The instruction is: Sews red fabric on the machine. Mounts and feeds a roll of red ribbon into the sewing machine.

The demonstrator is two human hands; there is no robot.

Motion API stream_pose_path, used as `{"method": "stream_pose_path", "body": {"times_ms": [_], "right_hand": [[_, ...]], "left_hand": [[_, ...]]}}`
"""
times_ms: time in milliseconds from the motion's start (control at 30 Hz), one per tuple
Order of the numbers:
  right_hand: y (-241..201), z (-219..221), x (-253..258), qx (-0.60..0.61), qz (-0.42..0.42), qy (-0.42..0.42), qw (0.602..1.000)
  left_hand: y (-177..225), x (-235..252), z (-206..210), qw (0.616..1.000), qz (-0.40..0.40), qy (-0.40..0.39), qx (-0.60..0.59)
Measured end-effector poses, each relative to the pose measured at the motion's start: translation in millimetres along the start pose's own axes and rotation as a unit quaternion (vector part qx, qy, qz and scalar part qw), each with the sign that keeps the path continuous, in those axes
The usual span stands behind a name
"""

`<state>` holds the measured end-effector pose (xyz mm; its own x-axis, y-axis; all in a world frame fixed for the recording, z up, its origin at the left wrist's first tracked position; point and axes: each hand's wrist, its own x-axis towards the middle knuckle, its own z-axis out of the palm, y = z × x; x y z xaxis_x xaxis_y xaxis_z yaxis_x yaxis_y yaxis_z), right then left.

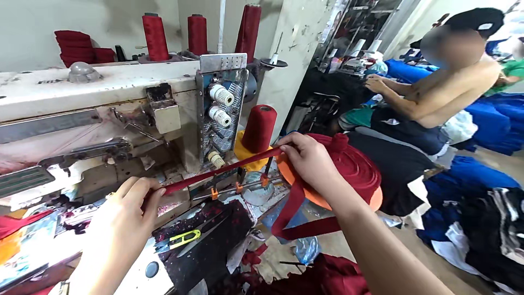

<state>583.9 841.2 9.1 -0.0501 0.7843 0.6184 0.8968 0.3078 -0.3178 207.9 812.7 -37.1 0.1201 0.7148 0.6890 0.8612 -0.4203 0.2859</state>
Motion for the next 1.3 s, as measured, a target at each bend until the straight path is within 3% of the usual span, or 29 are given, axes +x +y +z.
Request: {"method": "stream_pose_path", "body": {"times_ms": [200,400,567,700,800,867,933,1000,1067,1300], "right_hand": [[0.5,6.5,-0.6,0.024,-0.013,0.002,1.0],[-17.0,-10.8,2.5,0.165,0.052,-0.014,0.985],[-33.7,-24.0,-4.6,0.126,-0.076,-0.058,0.987],[-57.2,-14.5,-19.7,0.15,-0.141,-0.077,0.976],[-61.5,-11.0,-24.1,0.121,-0.141,-0.05,0.981],[-54.0,-10.2,-23.5,0.098,-0.125,-0.046,0.986],[-44.8,-10.5,-22.0,0.088,-0.109,-0.058,0.988],[-37.0,-9.3,-19.6,0.077,-0.091,-0.058,0.991],[-31.7,-5.2,-15.7,0.051,-0.095,-0.044,0.993],[-20.2,9.0,-3.2,-0.035,-0.126,0.024,0.991]], "left_hand": [[-2.6,-0.9,-5.7,0.999,-0.011,0.008,-0.044],[13.5,6.6,-29.9,0.942,-0.085,-0.035,-0.324],[60.4,10.4,-34.1,0.967,-0.018,-0.184,-0.177],[116.8,11.6,24.7,0.909,-0.089,-0.174,-0.368],[136.3,16.9,53.8,0.844,-0.138,-0.169,-0.49],[138.7,19.2,61.2,0.824,-0.161,-0.158,-0.52],[133.3,18.4,66.4,0.841,-0.16,-0.144,-0.496],[125.9,14.9,73.2,0.914,-0.097,-0.106,-0.38],[123.7,13.6,79.9,0.955,-0.044,-0.054,-0.288],[123.7,12.1,96.7,0.973,-0.074,0.023,-0.219]]}}
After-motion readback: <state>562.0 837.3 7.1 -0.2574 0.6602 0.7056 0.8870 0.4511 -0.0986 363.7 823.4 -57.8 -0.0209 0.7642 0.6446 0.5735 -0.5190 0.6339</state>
